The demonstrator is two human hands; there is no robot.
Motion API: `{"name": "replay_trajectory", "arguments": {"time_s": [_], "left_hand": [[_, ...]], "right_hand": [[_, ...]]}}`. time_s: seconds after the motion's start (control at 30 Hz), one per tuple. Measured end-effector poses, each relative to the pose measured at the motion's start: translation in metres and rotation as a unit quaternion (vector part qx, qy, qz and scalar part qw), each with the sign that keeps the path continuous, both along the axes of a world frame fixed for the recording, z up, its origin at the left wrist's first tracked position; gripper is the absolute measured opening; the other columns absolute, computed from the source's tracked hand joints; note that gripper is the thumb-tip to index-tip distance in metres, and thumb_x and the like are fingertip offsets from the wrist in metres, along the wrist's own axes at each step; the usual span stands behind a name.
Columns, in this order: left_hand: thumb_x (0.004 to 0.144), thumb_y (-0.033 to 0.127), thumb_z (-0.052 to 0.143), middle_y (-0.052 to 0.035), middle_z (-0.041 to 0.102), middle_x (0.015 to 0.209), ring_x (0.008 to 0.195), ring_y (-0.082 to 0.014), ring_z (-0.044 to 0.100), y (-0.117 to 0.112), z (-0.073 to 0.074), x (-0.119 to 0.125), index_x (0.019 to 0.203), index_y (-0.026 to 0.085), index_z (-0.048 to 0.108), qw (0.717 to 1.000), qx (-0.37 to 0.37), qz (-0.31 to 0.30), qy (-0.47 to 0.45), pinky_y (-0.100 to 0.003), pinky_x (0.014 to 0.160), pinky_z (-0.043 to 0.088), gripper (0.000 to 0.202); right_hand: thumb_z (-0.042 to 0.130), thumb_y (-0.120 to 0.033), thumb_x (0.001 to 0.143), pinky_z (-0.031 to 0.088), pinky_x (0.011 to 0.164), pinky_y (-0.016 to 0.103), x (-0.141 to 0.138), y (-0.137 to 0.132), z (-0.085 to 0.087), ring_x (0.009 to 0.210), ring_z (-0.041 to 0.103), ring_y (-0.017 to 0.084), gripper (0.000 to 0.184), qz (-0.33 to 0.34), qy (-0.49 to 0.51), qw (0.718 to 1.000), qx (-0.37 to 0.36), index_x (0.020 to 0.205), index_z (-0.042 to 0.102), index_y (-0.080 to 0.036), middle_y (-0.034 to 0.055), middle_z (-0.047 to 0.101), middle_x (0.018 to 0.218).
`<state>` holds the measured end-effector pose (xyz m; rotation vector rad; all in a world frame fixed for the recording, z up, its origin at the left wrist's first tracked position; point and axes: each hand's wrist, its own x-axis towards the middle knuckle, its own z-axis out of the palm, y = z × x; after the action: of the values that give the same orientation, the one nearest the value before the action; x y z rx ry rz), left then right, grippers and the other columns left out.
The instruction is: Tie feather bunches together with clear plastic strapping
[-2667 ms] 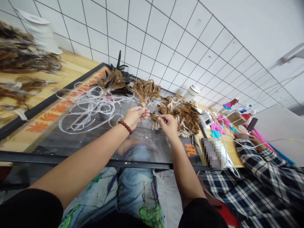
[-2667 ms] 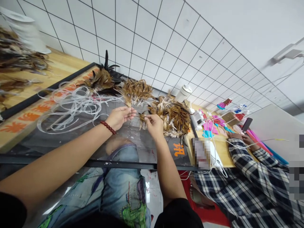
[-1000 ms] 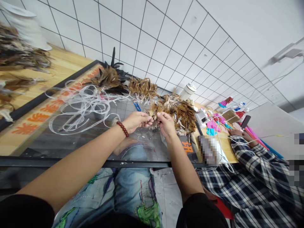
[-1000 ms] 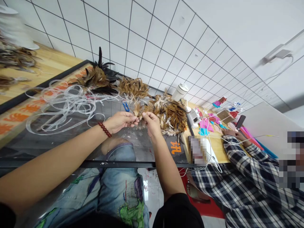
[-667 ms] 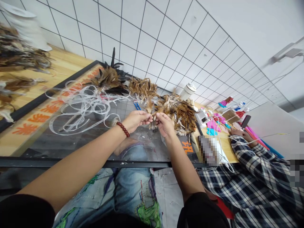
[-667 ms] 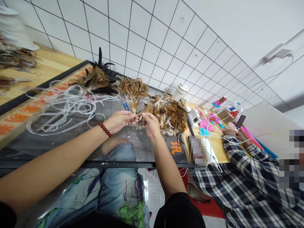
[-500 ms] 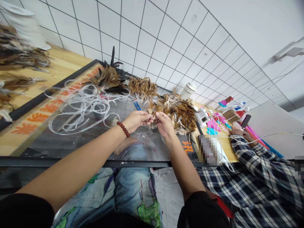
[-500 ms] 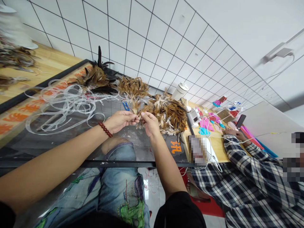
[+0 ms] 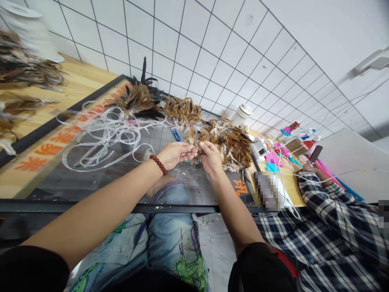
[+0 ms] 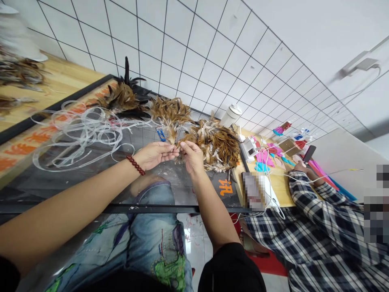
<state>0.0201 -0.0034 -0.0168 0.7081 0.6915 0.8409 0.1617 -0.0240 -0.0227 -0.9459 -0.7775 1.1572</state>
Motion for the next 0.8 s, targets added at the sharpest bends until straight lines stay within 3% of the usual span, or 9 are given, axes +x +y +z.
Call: {"name": "replay_trajectory", "arguments": {"time_s": [0.2,0.6,0.67,0.8], "left_hand": [[0.080,0.006,0.061,-0.0098,0.068,0.071,0.061,-0.0105,0.065,-0.0015,0.0009,0.0019,0.074,0.005,0.067,1.000,-0.001,0.016,0.006,-0.020,0.062,0.053,0.008],[0.073,0.009,0.070,-0.0086,0.069,0.075,0.068,-0.0122,0.066,-0.0006,-0.0033,0.0036,0.073,0.008,0.064,0.999,-0.004,0.053,-0.014,-0.025,0.070,0.054,0.006],[0.071,0.010,0.072,-0.0071,0.069,0.075,0.068,-0.0112,0.065,0.0004,-0.0019,0.0039,0.072,0.009,0.065,0.996,0.005,0.086,-0.004,-0.024,0.069,0.053,0.008],[0.069,0.011,0.073,-0.0012,0.065,0.064,0.062,-0.0075,0.060,0.0015,0.0038,0.0043,0.065,0.011,0.065,0.969,0.062,0.233,0.046,-0.019,0.065,0.050,0.009]], "right_hand": [[0.080,-0.032,0.054,0.041,0.058,0.021,-0.0040,0.0011,-0.0040,0.056,0.048,0.007,0.025,-0.004,-0.032,0.999,-0.009,0.068,0.063,-0.019,-0.0051,0.060,0.062],[0.077,-0.034,0.058,0.039,0.057,0.021,-0.0025,0.0035,-0.0076,0.059,0.049,0.008,0.023,-0.026,-0.057,0.998,-0.002,0.069,0.064,-0.019,-0.0037,0.062,0.066],[0.078,-0.033,0.056,0.038,0.057,0.021,-0.0017,0.0032,-0.0055,0.059,0.048,0.007,0.024,-0.037,-0.041,0.998,0.000,0.070,0.064,-0.019,-0.0044,0.061,0.067],[0.079,-0.031,0.055,0.037,0.056,0.021,-0.0020,0.0004,0.0006,0.058,0.046,0.006,0.023,-0.042,-0.033,0.999,0.010,0.067,0.063,-0.019,-0.0054,0.058,0.066]]}}
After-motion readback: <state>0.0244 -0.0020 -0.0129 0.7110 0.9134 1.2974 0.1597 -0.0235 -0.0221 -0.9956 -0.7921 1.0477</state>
